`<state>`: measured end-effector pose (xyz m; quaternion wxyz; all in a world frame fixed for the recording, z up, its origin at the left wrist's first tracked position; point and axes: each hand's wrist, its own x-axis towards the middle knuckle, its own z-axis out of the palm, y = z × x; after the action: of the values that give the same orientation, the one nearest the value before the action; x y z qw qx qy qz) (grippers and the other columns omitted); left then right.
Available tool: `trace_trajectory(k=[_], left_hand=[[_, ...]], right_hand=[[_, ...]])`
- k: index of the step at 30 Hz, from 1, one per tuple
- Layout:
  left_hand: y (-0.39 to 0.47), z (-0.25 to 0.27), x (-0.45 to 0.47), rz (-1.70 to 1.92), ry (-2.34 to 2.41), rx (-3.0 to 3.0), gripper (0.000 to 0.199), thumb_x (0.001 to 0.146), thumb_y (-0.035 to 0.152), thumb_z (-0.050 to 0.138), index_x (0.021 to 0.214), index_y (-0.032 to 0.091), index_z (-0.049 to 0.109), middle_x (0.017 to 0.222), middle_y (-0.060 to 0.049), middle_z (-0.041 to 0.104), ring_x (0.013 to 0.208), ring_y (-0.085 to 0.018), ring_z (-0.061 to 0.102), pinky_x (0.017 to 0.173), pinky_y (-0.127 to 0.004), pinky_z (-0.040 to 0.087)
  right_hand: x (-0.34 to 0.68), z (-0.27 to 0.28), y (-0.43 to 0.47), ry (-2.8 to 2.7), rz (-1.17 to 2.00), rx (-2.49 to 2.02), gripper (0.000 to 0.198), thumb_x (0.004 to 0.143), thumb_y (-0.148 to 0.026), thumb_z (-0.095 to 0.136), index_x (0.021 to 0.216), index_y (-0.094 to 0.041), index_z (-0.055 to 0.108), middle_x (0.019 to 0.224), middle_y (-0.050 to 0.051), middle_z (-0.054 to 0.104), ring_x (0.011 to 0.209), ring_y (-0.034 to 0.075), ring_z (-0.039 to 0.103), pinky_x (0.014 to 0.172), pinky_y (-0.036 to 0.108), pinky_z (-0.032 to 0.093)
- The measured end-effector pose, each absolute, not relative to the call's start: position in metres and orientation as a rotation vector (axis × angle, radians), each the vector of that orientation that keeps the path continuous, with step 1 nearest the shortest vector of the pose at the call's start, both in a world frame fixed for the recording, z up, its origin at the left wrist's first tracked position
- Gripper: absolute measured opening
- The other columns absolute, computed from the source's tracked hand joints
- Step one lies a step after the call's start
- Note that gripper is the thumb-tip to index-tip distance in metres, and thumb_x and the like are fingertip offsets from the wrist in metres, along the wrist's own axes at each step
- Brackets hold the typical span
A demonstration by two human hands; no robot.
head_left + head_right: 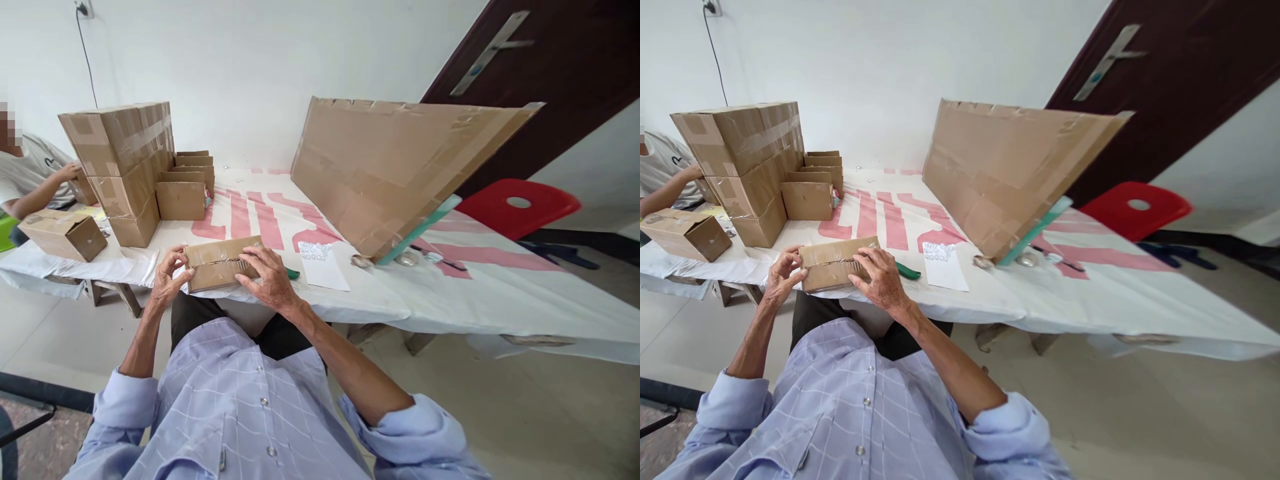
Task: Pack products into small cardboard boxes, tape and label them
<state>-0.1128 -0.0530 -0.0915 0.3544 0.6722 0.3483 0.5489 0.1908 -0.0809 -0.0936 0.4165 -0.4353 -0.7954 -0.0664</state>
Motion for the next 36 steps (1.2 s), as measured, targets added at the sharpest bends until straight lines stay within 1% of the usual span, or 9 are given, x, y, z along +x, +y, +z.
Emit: trace_trajectory(k=[4, 9, 14, 20, 26, 29, 32, 36], left_hand=[[-0.053, -0.092, -0.111, 1.440, 0.903, 1.725, 0.038, 0.084, 0.053, 0.085, 0.092, 0.022, 0.064, 0.146, -0.014, 0.061, 0.141, -0.031, 0.059, 0.117, -0.046, 0.051], [-0.053, -0.091, -0.109, 1.451, 0.903, 1.723, 0.034, 0.086, 0.050, 0.083, 0.092, 0.022, 0.065, 0.145, -0.013, 0.061, 0.139, -0.030, 0.060, 0.116, -0.044, 0.051], [-0.051, -0.088, -0.108, 1.452, 0.906, 1.732, 0.029, 0.088, 0.047, 0.080, 0.093, 0.022, 0.066, 0.143, -0.012, 0.061, 0.136, -0.029, 0.061, 0.112, -0.043, 0.053], [-0.045, -0.083, -0.108, 1.452, 0.935, 1.727, 0.030, 0.085, 0.046, 0.081, 0.091, 0.021, 0.065, 0.139, -0.012, 0.064, 0.132, -0.029, 0.063, 0.105, -0.040, 0.056], [-0.039, -0.082, -0.105, 1.463, 0.939, 1.683, 0.031, 0.082, 0.045, 0.080, 0.092, 0.021, 0.064, 0.139, -0.011, 0.065, 0.128, -0.028, 0.064, 0.100, -0.036, 0.055], [-0.034, -0.083, -0.103, 1.475, 0.940, 1.641, 0.034, 0.080, 0.046, 0.080, 0.097, 0.022, 0.064, 0.137, -0.011, 0.066, 0.127, -0.028, 0.066, 0.095, -0.034, 0.056], [-0.026, -0.083, -0.102, 1.490, 0.950, 1.598, 0.040, 0.077, 0.047, 0.081, 0.104, 0.023, 0.063, 0.130, -0.010, 0.069, 0.126, -0.029, 0.066, 0.092, -0.033, 0.055], [-0.011, -0.082, -0.100, 1.487, 0.985, 1.557, 0.039, 0.074, 0.046, 0.080, 0.098, 0.023, 0.061, 0.118, -0.008, 0.072, 0.117, -0.027, 0.070, 0.094, -0.034, 0.055]], right_hand=[[0.190, -0.093, -0.080, -1.989, -0.232, -1.072, 0.034, 0.100, -0.036, 0.070, 0.130, -0.022, 0.076, 0.137, 0.015, 0.074, 0.129, 0.037, 0.067, 0.116, 0.060, 0.051], [0.180, -0.087, -0.078, -2.037, -0.241, -1.122, 0.037, 0.098, -0.032, 0.073, 0.134, -0.021, 0.075, 0.139, 0.016, 0.072, 0.130, 0.037, 0.065, 0.117, 0.059, 0.050], [0.166, -0.072, -0.069, -2.084, -0.243, -1.197, 0.038, 0.099, -0.028, 0.071, 0.136, -0.019, 0.075, 0.136, 0.017, 0.070, 0.127, 0.036, 0.062, 0.110, 0.056, 0.051], [0.159, -0.059, -0.057, -2.136, -0.241, -1.225, 0.031, 0.100, -0.026, 0.069, 0.130, -0.022, 0.077, 0.128, 0.015, 0.069, 0.121, 0.034, 0.059, 0.106, 0.051, 0.049], [0.160, -0.059, -0.049, -2.168, -0.239, -1.185, 0.029, 0.100, -0.024, 0.069, 0.127, -0.024, 0.079, 0.122, 0.012, 0.070, 0.118, 0.032, 0.060, 0.104, 0.050, 0.048], [0.163, -0.060, -0.040, -2.178, -0.192, -1.131, 0.026, 0.100, -0.021, 0.068, 0.122, -0.025, 0.081, 0.119, 0.011, 0.070, 0.115, 0.031, 0.061, 0.105, 0.050, 0.048], [0.168, -0.059, -0.027, -2.185, -0.088, -1.054, 0.025, 0.099, -0.017, 0.067, 0.116, -0.025, 0.083, 0.117, 0.010, 0.071, 0.112, 0.029, 0.063, 0.105, 0.050, 0.050], [0.174, -0.056, -0.008, -2.202, 0.072, -0.984, 0.024, 0.096, -0.013, 0.069, 0.109, -0.026, 0.085, 0.115, 0.009, 0.072, 0.112, 0.028, 0.066, 0.107, 0.051, 0.053]])
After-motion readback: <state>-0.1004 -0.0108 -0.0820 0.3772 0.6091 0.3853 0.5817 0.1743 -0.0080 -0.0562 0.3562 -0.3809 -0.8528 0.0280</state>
